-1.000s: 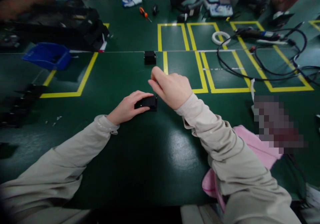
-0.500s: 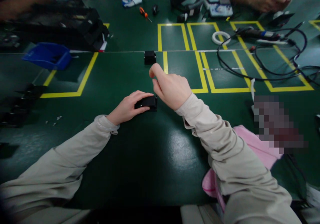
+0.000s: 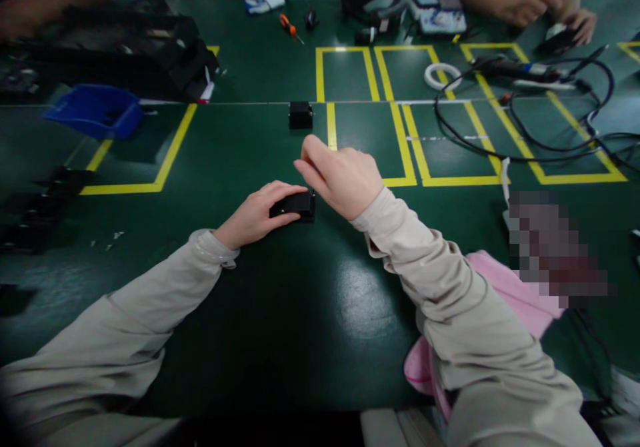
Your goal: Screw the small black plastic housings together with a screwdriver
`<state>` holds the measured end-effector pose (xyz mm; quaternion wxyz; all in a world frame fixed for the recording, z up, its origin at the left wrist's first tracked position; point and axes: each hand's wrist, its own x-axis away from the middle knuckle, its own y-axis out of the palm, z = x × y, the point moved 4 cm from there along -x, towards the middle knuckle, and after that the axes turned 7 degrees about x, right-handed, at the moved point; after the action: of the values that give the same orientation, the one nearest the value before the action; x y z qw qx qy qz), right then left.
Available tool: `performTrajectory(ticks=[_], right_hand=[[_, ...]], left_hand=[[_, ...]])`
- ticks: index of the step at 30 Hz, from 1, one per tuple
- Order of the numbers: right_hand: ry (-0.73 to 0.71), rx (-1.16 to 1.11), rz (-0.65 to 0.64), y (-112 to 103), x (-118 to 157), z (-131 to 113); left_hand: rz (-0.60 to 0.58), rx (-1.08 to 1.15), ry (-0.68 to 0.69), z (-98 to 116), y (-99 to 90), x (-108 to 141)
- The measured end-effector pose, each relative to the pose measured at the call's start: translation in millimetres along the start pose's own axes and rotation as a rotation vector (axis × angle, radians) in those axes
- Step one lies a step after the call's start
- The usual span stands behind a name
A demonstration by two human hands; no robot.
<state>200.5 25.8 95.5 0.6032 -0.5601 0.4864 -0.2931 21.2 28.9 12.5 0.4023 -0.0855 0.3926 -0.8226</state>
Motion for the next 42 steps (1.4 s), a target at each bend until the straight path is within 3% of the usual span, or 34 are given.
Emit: performTrajectory(ticks=[7, 23, 31, 37, 42], right_hand=[[0.004, -0.056, -0.01, 0.0, -0.3, 0.0], [0.027, 0.065, -0.003, -2.0, -1.1, 0.6], [0.016, -0.083, -0.038, -0.6, -1.1, 1.3], [0.02, 0.018, -0.007, -1.9, -1.0, -0.4], [0.015, -0.029, -0.023, -1.5, -0.7, -0.8]], left_hand=[[0.0, -0.002, 0.002, -0.2, -0.1, 0.1], [-0.009, -0.001, -0.01, -0.3, -0.1, -0.4], [-0.012, -0.006, -0.014, 1.2, -0.5, -0.1], [-0.002, -0.008, -0.005, 1.1, -0.5, -0.2], [-0.012, -0.005, -0.009, 1.2, -0.4, -0.3]])
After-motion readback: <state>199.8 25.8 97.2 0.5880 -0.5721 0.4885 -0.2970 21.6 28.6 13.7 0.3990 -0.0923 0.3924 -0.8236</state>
